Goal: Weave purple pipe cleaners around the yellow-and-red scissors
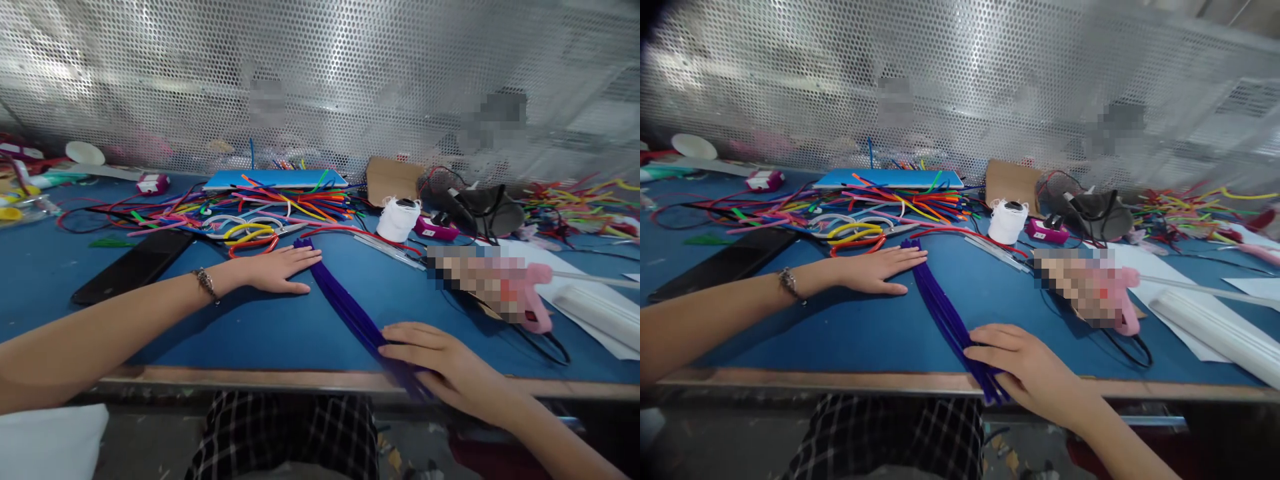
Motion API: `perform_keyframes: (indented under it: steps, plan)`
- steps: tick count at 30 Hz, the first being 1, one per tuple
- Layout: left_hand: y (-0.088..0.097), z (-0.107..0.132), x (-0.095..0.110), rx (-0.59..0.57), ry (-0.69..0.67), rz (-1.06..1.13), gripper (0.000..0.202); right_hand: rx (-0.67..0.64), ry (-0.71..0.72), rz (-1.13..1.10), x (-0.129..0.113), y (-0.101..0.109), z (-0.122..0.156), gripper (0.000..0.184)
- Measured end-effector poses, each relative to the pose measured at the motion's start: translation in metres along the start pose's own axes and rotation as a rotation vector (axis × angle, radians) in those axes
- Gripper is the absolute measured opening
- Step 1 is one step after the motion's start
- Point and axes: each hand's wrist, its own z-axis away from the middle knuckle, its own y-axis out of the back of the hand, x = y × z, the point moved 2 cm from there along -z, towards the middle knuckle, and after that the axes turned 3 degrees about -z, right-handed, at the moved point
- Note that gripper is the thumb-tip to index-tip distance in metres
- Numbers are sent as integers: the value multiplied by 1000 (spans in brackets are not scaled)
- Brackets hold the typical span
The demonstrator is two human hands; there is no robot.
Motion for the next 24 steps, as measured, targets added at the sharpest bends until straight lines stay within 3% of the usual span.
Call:
perform_keyframes:
  steps: [3, 10, 16, 24]
  plan:
    - [0, 0, 0, -5, 7, 4, 72, 109, 50, 119, -7, -1, 12, 32]
    - [-1, 1, 0, 4, 9, 8, 72, 288, 213, 545, -35, 3, 14, 43]
    - [1, 1, 2, 9, 1, 2, 71, 300, 118, 589, -45, -6, 14, 46]
    - [2, 2, 3, 13, -5, 8, 72, 357, -171, 550, -41, -15, 6, 40]
